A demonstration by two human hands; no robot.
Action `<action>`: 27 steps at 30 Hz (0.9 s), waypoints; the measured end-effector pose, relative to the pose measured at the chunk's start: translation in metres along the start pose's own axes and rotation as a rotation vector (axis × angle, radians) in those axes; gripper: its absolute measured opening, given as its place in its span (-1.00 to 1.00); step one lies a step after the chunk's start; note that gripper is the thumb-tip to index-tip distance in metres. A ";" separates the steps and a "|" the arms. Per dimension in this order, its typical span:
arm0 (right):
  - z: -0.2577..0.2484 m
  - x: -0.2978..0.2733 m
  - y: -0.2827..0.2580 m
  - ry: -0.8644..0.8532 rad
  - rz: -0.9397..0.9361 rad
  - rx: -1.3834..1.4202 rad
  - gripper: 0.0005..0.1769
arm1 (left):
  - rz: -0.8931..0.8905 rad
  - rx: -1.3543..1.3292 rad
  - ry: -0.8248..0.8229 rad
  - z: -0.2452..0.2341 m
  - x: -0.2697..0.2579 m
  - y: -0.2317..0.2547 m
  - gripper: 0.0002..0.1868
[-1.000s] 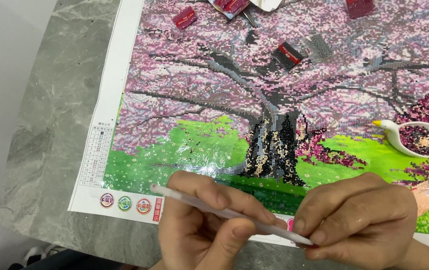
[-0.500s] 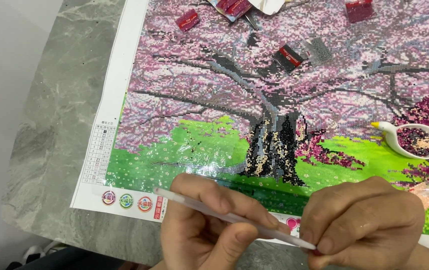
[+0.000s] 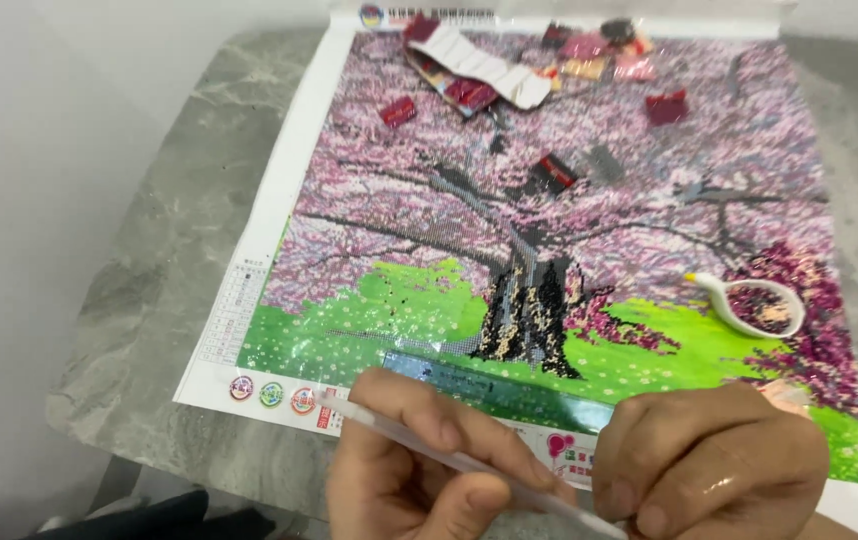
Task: Using a specialized pen tool to place small resin diamonds onto a sticky pre-printed canvas and using a ruler for alignment.
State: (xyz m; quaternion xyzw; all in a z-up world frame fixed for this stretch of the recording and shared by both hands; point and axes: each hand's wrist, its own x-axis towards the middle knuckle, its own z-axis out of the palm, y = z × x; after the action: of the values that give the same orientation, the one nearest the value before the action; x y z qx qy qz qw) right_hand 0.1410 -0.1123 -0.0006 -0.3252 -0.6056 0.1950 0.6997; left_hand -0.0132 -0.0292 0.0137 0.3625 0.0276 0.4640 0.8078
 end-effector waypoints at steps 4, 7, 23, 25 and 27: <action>0.011 0.003 -0.020 0.186 0.016 -0.039 -0.50 | -0.052 -0.032 0.119 0.019 -0.005 0.001 -0.61; 0.001 0.005 -0.026 0.146 -0.038 0.032 -0.65 | -0.164 -0.104 -0.052 0.004 -0.002 0.000 -0.60; -0.014 0.014 -0.050 0.277 0.045 -0.602 -0.73 | -0.300 -0.289 0.100 0.020 0.023 -0.039 -0.65; -0.021 0.015 -0.051 0.200 0.045 -0.691 -0.66 | -0.319 -0.342 0.077 0.018 0.024 -0.043 -0.66; -0.020 0.016 -0.050 0.199 0.040 -0.696 -0.68 | -0.329 -0.328 0.082 0.018 0.024 -0.043 -0.67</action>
State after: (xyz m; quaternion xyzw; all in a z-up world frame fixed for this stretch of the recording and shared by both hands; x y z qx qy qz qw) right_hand 0.1579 -0.1411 0.0444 -0.5729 -0.5583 -0.0417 0.5987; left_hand 0.0391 -0.0340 0.0075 0.1976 0.0433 0.3389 0.9188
